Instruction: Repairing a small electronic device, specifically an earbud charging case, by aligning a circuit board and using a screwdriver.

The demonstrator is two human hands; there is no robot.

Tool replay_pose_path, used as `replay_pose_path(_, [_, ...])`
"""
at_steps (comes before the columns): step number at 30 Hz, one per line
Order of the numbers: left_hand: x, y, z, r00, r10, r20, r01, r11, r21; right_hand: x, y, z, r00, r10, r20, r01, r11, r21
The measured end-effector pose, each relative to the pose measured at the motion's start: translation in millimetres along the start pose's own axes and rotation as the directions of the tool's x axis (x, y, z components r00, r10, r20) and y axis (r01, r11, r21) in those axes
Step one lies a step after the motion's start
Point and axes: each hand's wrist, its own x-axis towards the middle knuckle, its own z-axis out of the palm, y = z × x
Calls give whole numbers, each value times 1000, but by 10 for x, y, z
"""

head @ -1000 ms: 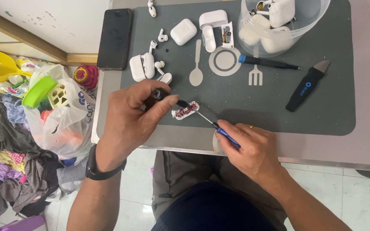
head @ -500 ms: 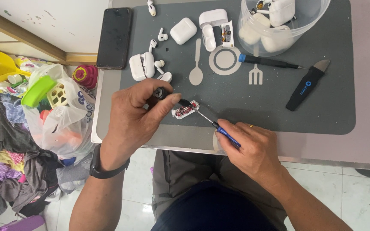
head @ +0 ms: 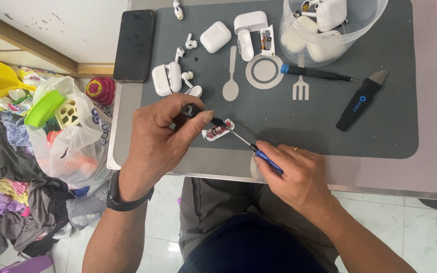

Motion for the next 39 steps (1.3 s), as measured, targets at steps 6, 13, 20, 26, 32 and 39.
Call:
replay_pose_path(6, [4, -9, 15, 1000, 10, -13, -10, 1000, 3, -4, -5, 0, 1000, 12, 1, -12, 1000, 11])
replay_pose_path(13, [25, 44, 41, 1000, 19, 2, -19, 999, -30, -27, 15, 15, 1000, 5, -7, -5, 1000, -4])
replay_pose_path(20, [6, 57, 27, 999, 36, 1, -36, 999, -15, -12, 2, 4, 1000, 8, -5, -8, 1000, -9])
replay_pose_path(26, [2, 56, 28, 999, 37, -5, -37, 999, -9, -19, 4, 3, 1000, 8, 0, -8, 1000, 0])
replay_pose_path(32, [0, 52, 28, 999, 31, -8, -31, 999, 14, -19, -9, -18, 1000, 13, -10, -13, 1000, -4])
replay_pose_path(39, [19, 63, 26, 999, 46, -5, -46, 999, -9, -146, -5, -218, 996, 58, 61, -63, 995, 77])
